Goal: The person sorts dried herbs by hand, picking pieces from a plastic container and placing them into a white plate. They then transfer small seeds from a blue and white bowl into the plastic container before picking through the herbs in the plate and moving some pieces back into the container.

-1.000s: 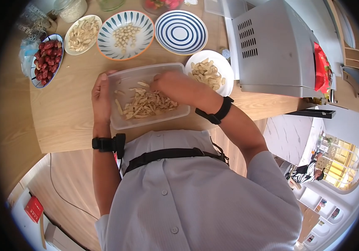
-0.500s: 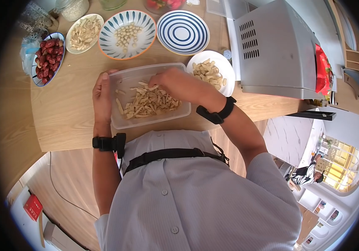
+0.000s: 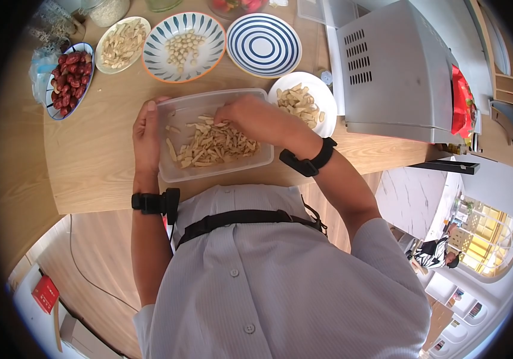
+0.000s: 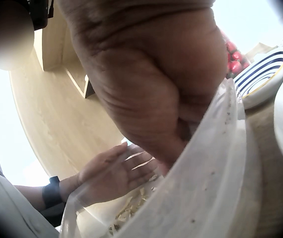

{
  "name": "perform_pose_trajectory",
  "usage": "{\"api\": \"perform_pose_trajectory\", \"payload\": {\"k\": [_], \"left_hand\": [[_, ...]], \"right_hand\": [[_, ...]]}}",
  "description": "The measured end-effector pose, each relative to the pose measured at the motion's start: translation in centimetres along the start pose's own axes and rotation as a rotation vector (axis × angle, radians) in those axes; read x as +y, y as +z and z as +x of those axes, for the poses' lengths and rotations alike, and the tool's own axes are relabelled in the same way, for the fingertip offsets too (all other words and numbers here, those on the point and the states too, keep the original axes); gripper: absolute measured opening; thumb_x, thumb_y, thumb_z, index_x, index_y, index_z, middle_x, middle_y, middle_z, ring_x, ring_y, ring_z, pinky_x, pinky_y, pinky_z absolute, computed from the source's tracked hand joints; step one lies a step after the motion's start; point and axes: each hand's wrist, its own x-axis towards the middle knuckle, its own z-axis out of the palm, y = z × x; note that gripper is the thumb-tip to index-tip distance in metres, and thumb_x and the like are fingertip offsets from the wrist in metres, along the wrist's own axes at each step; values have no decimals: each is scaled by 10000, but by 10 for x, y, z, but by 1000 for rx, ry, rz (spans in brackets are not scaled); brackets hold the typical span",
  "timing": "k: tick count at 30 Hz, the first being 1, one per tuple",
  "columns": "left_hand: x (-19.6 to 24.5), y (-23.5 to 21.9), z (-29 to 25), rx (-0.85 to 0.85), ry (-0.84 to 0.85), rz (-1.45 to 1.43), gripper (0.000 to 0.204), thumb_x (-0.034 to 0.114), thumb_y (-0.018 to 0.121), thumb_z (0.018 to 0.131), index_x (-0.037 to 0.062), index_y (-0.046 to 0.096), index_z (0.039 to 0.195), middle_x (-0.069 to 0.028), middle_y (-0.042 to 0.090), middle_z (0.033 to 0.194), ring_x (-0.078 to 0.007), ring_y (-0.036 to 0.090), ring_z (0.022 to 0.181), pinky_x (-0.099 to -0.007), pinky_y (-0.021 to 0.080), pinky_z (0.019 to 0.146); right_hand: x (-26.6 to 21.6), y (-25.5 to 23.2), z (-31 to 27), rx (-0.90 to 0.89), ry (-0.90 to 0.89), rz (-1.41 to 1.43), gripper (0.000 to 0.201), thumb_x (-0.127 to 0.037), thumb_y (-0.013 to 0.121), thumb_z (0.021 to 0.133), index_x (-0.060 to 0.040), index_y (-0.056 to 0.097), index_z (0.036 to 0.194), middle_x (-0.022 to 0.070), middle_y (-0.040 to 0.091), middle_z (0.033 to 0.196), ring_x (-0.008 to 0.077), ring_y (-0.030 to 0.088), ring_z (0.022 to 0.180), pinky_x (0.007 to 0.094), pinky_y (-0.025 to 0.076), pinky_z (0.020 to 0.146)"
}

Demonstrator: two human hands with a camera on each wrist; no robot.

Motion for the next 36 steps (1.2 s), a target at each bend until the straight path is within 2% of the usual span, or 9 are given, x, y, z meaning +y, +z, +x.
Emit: {"api": "perform_pose_trajectory", "payload": {"k": [4,8,11,17,20,23,26,32,36], "left_hand": [[-2,-3,1,-16,0,35,418,344,455,1132,8,668,1262,-51,713,1162,-133,632,1081,-297,492,988],[-4,-5,2,-22,1,37,412,349,458,1131,21,674,1258,-44,713,1146,-124,635,1059,-293,509,951],[-3,-4,0,-11,-8,32,407,351,462,1129,31,679,1253,-39,714,1137,-121,639,1041,-292,515,936],[-1,-2,0,-11,-29,5,411,364,474,1125,31,681,1245,-39,717,1128,-123,646,1025,-295,523,924],[-1,-2,0,-17,-25,-5,416,368,475,1124,28,681,1244,-42,719,1123,-123,648,1023,-295,527,916],[-3,-3,0,-20,-24,0,419,369,473,1124,26,682,1243,-46,721,1120,-124,649,1025,-294,528,914],[-2,-2,0,-14,-17,6,421,368,471,1124,24,683,1243,-49,724,1119,-126,650,1027,-293,525,919],[-3,-2,1,-3,-11,23,429,366,467,1125,15,681,1245,-53,726,1125,-129,646,1043,-294,506,954],[0,-1,0,1,-30,22,431,366,466,1125,14,682,1245,-52,724,1129,-128,643,1047,-295,500,962]], "right_hand": [[-2,0,-1,-13,10,0,338,49,696,821,-31,708,1149,180,711,1023,411,659,1034,485,516,901],[-4,0,0,-5,22,13,347,64,683,816,-18,702,1153,183,709,1030,411,661,1035,483,518,889],[-4,0,-1,-16,16,-11,265,17,575,896,-33,709,1120,202,710,1029,408,679,1028,477,536,867],[-12,-5,-1,46,15,38,269,42,581,852,2,711,1084,199,724,952,394,702,958,465,546,820],[-6,0,-1,67,5,32,299,69,649,846,4,708,1131,190,733,981,391,701,947,464,546,811],[-9,-3,-1,56,31,52,260,40,593,845,-2,731,1062,208,732,938,391,713,919,446,558,796],[-6,-1,0,61,27,95,253,30,608,842,-3,731,1061,207,731,938,390,714,917,448,559,795],[-12,-6,1,93,9,59,218,1,657,854,-15,735,1057,186,742,954,385,714,911,450,561,797],[-9,-7,1,87,3,94,188,-8,702,897,-25,740,1080,168,753,1001,357,726,894,413,574,769]]}}
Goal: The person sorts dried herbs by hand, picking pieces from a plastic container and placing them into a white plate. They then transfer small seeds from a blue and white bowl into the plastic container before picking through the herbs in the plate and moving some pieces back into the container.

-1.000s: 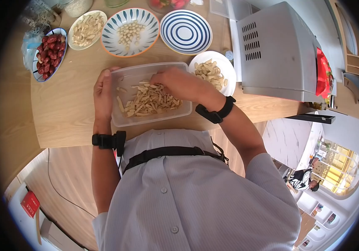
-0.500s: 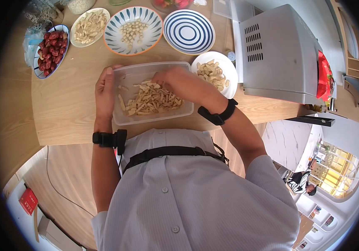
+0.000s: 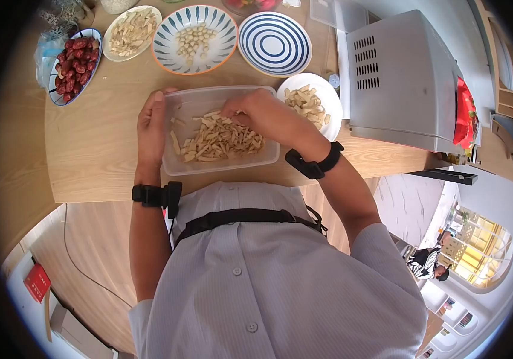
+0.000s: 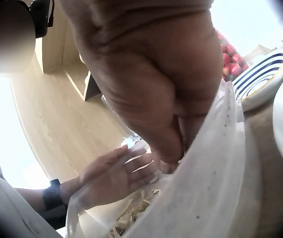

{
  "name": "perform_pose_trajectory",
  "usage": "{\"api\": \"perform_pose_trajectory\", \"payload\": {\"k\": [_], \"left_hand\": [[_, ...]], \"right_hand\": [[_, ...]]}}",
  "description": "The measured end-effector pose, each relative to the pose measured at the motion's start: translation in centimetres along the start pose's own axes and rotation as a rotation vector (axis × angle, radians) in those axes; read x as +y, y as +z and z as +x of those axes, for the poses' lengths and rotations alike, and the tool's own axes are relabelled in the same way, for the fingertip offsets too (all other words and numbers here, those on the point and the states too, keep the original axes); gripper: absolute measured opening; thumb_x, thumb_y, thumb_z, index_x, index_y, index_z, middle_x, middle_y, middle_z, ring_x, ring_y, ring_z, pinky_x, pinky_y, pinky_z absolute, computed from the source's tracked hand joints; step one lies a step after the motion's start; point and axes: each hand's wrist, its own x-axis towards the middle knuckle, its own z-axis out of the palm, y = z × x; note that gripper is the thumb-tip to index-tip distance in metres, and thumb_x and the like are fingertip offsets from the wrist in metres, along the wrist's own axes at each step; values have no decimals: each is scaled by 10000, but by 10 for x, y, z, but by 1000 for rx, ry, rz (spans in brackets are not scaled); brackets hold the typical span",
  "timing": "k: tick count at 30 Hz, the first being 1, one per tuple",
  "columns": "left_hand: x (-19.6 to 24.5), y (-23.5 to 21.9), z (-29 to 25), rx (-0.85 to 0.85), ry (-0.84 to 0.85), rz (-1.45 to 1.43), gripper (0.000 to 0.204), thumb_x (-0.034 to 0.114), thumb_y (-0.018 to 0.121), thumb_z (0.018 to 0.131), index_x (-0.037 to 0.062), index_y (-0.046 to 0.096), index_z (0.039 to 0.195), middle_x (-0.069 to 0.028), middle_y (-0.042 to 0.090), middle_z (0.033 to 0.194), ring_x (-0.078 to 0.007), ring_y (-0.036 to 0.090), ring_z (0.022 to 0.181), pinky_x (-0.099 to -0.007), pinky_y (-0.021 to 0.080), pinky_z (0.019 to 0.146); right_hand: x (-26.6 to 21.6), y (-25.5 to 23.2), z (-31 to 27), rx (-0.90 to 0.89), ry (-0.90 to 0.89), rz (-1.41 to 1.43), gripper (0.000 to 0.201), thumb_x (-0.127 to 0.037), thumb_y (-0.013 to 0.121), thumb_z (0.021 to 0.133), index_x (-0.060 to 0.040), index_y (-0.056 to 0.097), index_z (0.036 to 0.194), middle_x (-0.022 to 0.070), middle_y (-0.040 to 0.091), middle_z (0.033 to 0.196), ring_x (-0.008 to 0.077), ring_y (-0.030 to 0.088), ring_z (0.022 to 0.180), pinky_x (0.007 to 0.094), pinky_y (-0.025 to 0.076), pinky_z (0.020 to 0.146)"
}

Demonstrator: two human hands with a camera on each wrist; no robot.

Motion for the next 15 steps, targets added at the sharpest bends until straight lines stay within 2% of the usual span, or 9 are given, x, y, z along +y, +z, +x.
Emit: {"api": "perform_pose_trajectory", "payload": {"k": [5,8,15], "left_hand": [[-1,1,0,0,8,-11,428,368,469,1124,19,686,1240,-47,722,1124,-123,640,1038,-293,501,951],[1,2,0,5,10,-10,426,372,469,1126,24,694,1223,-38,718,1105,-114,631,1026,-287,495,945],[4,4,-2,15,-5,-37,425,378,472,1130,31,710,1195,-18,705,1067,-95,606,1003,-272,480,932]], "right_hand": [[3,0,1,-33,-17,-59,195,26,694,877,-9,731,1066,172,753,969,345,736,864,393,582,755],[-3,-3,2,-79,70,-31,226,73,678,853,10,719,1066,177,749,941,329,748,864,388,591,756],[-4,-2,-1,-16,61,39,229,95,665,847,23,701,1061,180,741,933,326,747,871,390,589,764]]}}
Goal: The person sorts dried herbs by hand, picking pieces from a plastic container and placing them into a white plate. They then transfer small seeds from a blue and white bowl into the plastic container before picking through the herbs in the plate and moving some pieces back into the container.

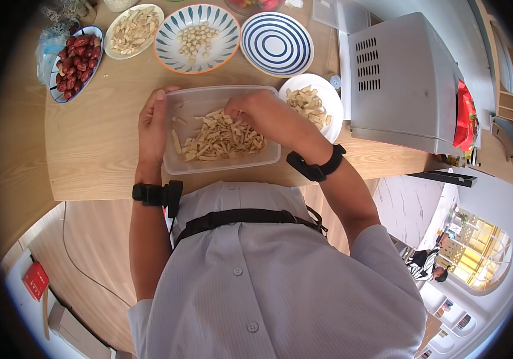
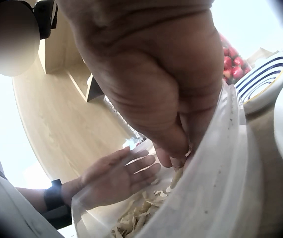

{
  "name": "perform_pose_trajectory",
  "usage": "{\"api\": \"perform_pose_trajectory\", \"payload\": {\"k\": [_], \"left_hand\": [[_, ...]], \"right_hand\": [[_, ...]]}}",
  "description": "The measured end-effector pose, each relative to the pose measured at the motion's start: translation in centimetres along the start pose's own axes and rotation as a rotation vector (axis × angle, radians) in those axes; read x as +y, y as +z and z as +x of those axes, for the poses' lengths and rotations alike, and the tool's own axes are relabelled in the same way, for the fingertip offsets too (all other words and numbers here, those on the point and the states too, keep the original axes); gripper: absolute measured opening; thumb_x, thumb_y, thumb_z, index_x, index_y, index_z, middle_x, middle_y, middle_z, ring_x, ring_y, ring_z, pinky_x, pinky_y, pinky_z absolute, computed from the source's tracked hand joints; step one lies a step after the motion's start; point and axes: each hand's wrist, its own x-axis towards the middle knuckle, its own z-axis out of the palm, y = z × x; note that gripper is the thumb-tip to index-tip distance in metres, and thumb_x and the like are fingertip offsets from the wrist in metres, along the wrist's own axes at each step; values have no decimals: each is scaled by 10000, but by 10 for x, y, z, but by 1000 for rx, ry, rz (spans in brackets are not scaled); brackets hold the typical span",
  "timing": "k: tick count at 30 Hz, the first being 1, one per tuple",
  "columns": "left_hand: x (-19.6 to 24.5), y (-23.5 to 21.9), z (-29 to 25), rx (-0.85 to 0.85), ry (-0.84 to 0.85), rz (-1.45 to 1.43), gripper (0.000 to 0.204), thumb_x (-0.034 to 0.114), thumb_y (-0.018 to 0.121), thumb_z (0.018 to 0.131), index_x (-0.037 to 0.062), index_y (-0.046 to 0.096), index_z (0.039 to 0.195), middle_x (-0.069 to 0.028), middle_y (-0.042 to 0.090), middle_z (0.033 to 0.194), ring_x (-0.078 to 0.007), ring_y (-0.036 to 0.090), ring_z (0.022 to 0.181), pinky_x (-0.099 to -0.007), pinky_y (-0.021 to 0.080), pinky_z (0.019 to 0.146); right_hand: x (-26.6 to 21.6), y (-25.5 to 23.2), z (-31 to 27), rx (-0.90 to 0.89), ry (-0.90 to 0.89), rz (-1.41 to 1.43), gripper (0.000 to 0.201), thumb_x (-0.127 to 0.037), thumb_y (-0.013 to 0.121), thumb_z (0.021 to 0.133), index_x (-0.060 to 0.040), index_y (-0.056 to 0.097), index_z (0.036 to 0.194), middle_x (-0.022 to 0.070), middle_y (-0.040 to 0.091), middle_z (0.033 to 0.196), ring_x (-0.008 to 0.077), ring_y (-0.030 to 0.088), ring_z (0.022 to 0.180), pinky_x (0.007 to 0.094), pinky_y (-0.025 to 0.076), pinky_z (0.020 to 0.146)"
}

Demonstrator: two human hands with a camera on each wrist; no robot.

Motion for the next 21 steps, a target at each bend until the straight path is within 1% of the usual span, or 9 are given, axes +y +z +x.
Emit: {"api": "perform_pose_trajectory", "payload": {"k": [2,4,5,8,11,14,17,20,21], "left_hand": [[-1,-1,1,-6,0,16,420,371,470,1129,31,700,1217,-31,715,1090,-105,619,1016,-278,491,934],[-7,-5,3,-17,11,53,415,357,466,1125,28,680,1259,-60,736,1137,-128,649,1041,-291,514,939],[-8,-6,4,-14,14,55,414,355,464,1126,27,680,1259,-60,736,1135,-128,649,1041,-292,516,936],[-9,-6,4,-9,22,58,412,350,462,1127,26,679,1260,-58,736,1131,-128,651,1040,-293,521,931],[-10,-7,4,-10,28,57,412,348,459,1129,26,679,1261,-58,736,1128,-128,653,1036,-292,519,933],[-9,-7,4,-17,23,52,414,348,457,1129,25,680,1260,-57,738,1124,-128,653,1032,-290,515,938],[-7,-6,3,-21,19,56,417,350,457,1129,24,681,1259,-59,740,1121,-126,653,1029,-288,512,940],[-7,-6,3,-18,16,60,418,351,458,1128,24,680,1264,-61,742,1122,-127,653,1027,-288,511,940],[-8,-7,3,-20,20,60,418,350,458,1127,23,678,1267,-62,742,1123,-127,654,1026,-287,511,941]], "right_hand": [[-3,-3,-3,38,-1,31,226,90,671,846,18,699,1059,183,739,932,334,741,875,392,584,767],[-7,-6,-4,24,41,22,212,85,676,848,16,699,1048,184,735,926,341,733,872,389,578,765],[-7,-7,-4,19,62,18,205,82,679,850,15,699,1042,184,734,923,344,729,870,387,575,764],[-1,-5,-5,23,-47,-88,194,67,679,864,14,708,1049,191,729,922,351,719,836,382,569,752],[-11,-11,-9,47,44,-58,179,70,655,905,1,723,1056,164,743,919,276,746,837,350,578,758],[-18,-16,-15,95,141,332,173,76,614,962,11,728,1074,124,768,961,195,765,896,307,594,771],[-17,-21,-30,117,191,724,189,83,563,1009,28,710,1115,106,765,1041,179,762,970,287,612,806],[-9,-37,-55,217,180,755,182,78,551,1026,47,699,1126,112,737,1060,210,764,977,304,637,829],[-5,-44,-64,267,210,750,187,79,550,1027,45,697,1136,115,737,1065,211,763,977,306,636,833]]}}
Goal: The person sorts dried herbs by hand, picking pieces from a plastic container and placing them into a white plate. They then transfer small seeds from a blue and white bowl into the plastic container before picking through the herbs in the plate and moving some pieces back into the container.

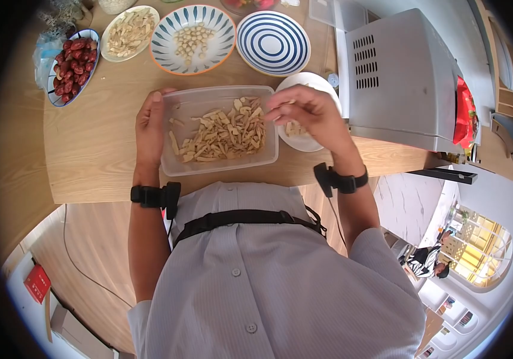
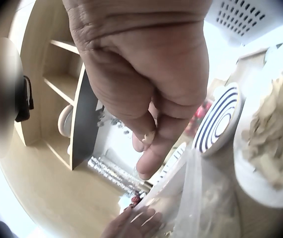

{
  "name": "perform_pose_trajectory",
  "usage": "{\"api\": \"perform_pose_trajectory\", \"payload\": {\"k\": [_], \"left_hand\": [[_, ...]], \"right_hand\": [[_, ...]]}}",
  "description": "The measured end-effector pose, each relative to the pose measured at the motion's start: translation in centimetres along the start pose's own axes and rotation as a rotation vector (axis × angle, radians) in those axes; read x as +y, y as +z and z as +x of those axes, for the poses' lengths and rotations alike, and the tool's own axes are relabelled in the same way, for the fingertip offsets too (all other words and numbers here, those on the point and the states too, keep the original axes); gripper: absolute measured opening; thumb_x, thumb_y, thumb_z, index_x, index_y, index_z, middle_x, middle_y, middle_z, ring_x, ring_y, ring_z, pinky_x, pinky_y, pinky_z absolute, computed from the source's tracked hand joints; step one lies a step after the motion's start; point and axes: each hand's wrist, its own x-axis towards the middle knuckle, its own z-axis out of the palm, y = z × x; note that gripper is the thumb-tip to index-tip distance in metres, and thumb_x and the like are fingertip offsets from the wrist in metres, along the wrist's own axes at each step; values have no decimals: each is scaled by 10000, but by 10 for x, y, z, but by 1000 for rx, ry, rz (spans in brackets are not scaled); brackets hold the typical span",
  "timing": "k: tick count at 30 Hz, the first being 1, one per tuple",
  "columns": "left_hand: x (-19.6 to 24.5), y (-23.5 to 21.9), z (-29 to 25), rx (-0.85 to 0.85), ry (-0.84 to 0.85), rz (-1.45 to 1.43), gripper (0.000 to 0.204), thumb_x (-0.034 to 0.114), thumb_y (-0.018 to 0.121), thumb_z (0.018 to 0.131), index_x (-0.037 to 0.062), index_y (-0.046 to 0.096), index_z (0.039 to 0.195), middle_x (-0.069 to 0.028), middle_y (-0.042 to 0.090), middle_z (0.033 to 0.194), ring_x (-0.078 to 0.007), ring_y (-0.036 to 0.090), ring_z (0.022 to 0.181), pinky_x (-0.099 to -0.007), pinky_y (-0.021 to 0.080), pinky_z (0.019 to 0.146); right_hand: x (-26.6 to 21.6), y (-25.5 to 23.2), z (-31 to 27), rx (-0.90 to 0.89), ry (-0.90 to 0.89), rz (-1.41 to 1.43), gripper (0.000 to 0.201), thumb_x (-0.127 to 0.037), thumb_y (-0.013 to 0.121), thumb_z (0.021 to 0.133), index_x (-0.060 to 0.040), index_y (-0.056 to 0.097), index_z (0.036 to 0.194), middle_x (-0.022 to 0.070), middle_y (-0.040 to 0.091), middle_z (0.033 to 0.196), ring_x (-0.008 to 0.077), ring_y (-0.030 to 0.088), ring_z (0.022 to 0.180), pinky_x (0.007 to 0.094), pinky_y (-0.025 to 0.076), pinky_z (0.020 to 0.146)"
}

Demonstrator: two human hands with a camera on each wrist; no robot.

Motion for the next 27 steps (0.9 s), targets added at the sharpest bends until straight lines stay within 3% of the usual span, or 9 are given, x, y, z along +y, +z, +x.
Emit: {"api": "perform_pose_trajectory", "payload": {"k": [5,12,15,18,21,24,27], "left_hand": [[-6,-2,3,-4,21,1,413,339,460,1124,19,670,1280,-65,743,1128,-126,656,1026,-285,518,923],[-8,-4,4,-9,-7,-7,418,344,464,1123,13,661,1288,-66,738,1124,-120,654,1030,-282,526,897],[-7,-4,3,-12,-5,-27,419,346,465,1125,12,659,1288,-67,733,1127,-122,650,1037,-282,520,913],[-7,-3,3,-15,16,-25,421,346,465,1126,9,658,1288,-69,731,1131,-130,650,1045,-286,510,947],[-4,-2,2,-6,12,-9,422,344,460,1128,5,659,1283,-69,729,1136,-137,650,1051,-291,500,976],[-10,-6,3,-3,16,-15,421,341,454,1132,4,663,1272,-62,727,1139,-133,648,1053,-293,497,976],[-3,0,2,7,-9,-27,413,354,470,1127,19,695,1217,-28,710,1102,-108,621,1026,-278,483,949]], "right_hand": [[20,-50,-26,200,50,-121,227,98,531,1023,45,700,1166,120,737,1084,208,760,979,306,631,853],[19,-49,-36,183,119,-521,221,71,601,991,36,726,1169,107,773,1061,159,752,948,303,610,845],[12,-45,-36,175,-3,-659,228,59,622,978,12,735,1170,122,781,1050,163,757,936,312,604,824],[9,-50,-36,135,-50,-854,221,38,650,965,-6,740,1162,137,777,1037,199,763,900,330,596,790],[-2,-48,-32,189,-40,-983,305,66,681,880,-21,724,1169,173,764,1032,329,747,927,387,587,831],[-15,-21,-15,220,-178,-772,269,33,653,897,-17,729,1150,171,761,1051,336,738,946,396,583,847],[-1,11,12,-172,-428,-973,353,32,645,868,-26,702,1211,176,724,1103,308,713,997,366,577,876]]}}
